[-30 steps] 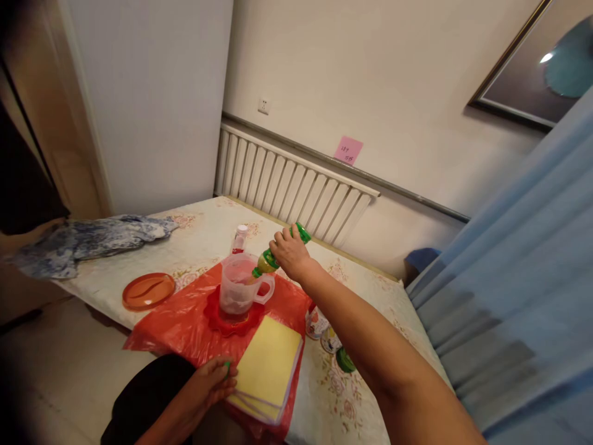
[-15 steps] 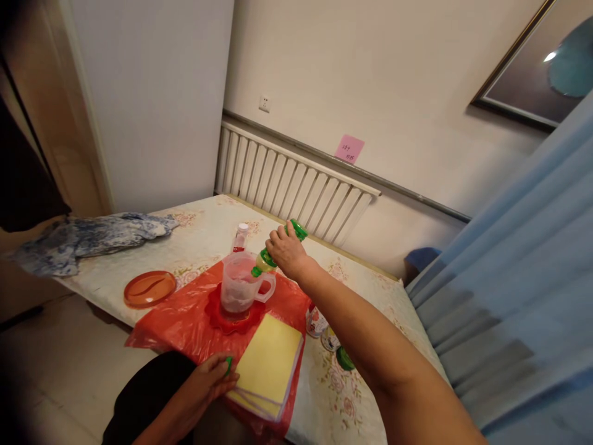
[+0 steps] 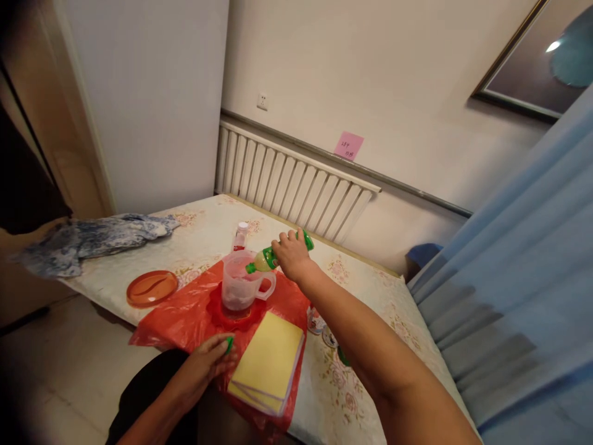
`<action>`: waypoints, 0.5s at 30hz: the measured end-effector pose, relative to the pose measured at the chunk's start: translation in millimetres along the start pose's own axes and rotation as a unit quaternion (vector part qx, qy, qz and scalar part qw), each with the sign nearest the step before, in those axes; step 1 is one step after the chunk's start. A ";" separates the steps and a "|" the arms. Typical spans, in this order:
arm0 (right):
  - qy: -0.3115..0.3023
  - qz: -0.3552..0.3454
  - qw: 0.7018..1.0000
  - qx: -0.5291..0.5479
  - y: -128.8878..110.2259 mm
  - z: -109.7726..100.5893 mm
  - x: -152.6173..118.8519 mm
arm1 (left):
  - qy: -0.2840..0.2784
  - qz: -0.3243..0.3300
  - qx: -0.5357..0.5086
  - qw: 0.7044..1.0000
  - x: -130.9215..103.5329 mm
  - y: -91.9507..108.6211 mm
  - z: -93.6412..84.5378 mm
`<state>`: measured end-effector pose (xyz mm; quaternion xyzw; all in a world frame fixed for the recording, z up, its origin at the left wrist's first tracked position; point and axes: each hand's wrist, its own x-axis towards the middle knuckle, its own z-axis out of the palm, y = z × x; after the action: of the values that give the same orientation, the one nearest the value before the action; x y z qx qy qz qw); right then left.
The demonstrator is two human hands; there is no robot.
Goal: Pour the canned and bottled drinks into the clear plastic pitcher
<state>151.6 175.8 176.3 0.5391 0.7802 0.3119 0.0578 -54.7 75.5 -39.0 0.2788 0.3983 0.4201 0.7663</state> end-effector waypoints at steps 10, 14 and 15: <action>-0.104 0.161 0.947 0.259 -10.3 32.0 -43.7 | 0.023 0.127 0.023 0.991 5.4 58.3 23.1; -0.073 0.121 0.928 0.344 -22.9 37.7 -71.7 | 0.033 0.192 0.071 0.978 7.0 78.0 38.3; -0.049 0.118 0.924 0.361 -27.6 39.1 -79.7 | 0.036 0.210 0.089 0.973 7.5 82.4 41.6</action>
<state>179.0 116.4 110.3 0.6265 0.7666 -0.0134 -0.1398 -51.8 118.7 42.9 0.4084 0.3939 0.5441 0.6181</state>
